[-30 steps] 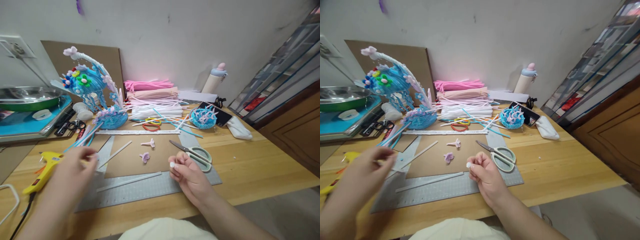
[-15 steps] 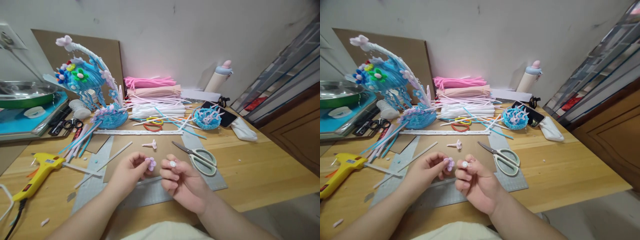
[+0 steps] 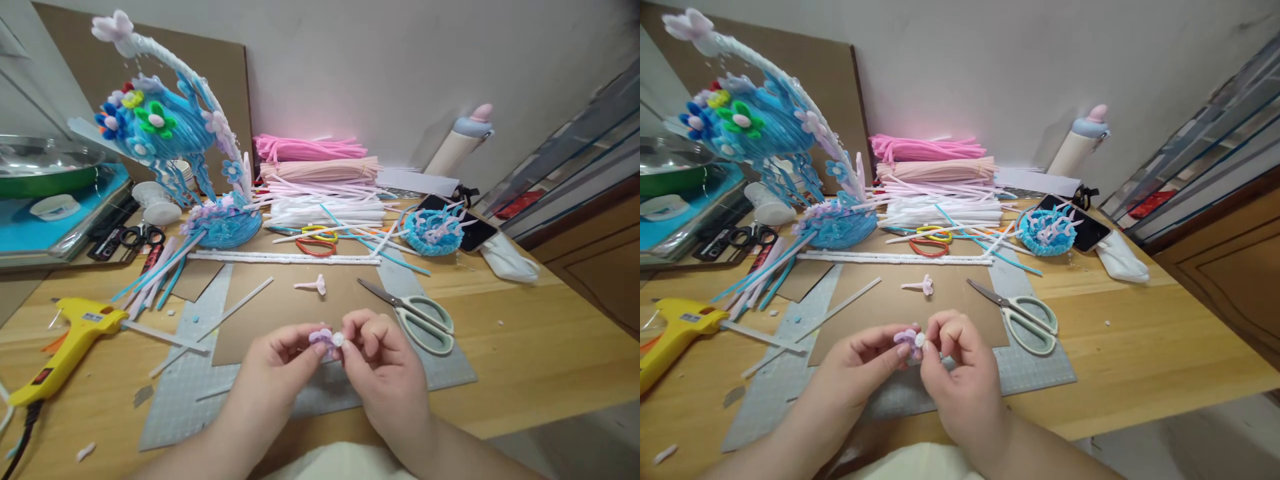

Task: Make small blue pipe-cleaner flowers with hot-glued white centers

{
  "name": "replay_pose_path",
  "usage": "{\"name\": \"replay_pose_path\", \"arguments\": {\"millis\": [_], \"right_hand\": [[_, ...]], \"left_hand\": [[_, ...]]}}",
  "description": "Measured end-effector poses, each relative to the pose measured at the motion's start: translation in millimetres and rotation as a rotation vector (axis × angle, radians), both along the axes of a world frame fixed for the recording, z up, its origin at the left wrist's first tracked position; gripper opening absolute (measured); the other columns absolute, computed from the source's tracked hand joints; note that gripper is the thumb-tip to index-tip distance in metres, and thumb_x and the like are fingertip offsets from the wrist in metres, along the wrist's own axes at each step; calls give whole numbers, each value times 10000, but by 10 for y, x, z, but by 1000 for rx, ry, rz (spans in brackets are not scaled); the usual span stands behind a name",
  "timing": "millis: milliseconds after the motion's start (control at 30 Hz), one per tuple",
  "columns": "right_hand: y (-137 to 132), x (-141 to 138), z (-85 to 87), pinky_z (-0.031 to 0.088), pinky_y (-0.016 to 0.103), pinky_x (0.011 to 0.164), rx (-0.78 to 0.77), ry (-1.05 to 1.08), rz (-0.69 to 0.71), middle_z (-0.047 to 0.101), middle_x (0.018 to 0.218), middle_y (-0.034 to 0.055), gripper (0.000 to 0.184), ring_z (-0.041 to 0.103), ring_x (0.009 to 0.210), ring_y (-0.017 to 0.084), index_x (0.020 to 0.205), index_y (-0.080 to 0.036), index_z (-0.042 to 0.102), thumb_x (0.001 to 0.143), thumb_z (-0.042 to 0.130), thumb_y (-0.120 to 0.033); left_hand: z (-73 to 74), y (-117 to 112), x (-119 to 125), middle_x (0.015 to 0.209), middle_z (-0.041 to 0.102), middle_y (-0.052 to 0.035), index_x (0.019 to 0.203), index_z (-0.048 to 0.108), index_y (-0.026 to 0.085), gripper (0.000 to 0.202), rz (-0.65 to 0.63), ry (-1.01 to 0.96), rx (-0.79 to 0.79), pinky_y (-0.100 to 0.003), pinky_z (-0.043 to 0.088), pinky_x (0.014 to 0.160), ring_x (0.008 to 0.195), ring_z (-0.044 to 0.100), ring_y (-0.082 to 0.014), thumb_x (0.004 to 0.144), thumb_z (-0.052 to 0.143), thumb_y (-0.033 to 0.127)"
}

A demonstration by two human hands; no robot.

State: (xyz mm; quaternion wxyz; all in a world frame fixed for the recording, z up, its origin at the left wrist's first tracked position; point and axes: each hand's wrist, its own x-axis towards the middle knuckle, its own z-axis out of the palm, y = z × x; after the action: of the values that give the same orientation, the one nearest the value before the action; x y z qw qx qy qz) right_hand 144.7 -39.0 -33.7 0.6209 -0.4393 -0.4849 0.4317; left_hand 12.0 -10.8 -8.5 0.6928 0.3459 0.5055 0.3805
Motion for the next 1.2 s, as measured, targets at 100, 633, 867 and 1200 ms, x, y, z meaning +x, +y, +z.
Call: {"name": "replay_pose_path", "arguments": {"millis": [100, 633, 867, 1200], "right_hand": [[-53, 23, -23, 407, 290, 660, 50, -108, -44, 490, 818, 0, 280, 504, 716, 137, 686, -225, 350, 823, 518, -49], [20, 26, -63, 408, 263, 661, 156, -356, -6, 497, 803, -7, 287, 517, 729, 127, 672, -211, 364, 775, 518, 7], [25, 14, -65, 406, 248, 670, 160, -365, -22, 496, 811, -13, 277, 505, 738, 116, 685, -210, 361, 790, 506, 2], [71, -39, -84, 407, 241, 634, 2, -12, 30, 481, 765, -22, 260, 471, 709, 119, 683, -214, 363, 801, 521, -44]], "left_hand": [[-20, 6, 14, 693, 725, -10, 733, 704, 158, 192, 40, 29, -8, -185, 485, 574, 623, 617, -116, 583, 778, 251], [-51, -4, 29, 592, 627, 14, 708, 654, 130, 152, 66, -37, -64, -179, 431, 498, 497, 512, -74, 639, 743, 231], [-47, -19, 38, 700, 675, -25, 823, 658, 106, 201, 35, -114, -112, -241, 528, 605, 575, 597, -104, 667, 720, 215], [-32, -78, 63, 613, 666, -3, 725, 603, 135, 141, 76, -7, 32, -209, 517, 546, 530, 628, -109, 685, 703, 226]]}}
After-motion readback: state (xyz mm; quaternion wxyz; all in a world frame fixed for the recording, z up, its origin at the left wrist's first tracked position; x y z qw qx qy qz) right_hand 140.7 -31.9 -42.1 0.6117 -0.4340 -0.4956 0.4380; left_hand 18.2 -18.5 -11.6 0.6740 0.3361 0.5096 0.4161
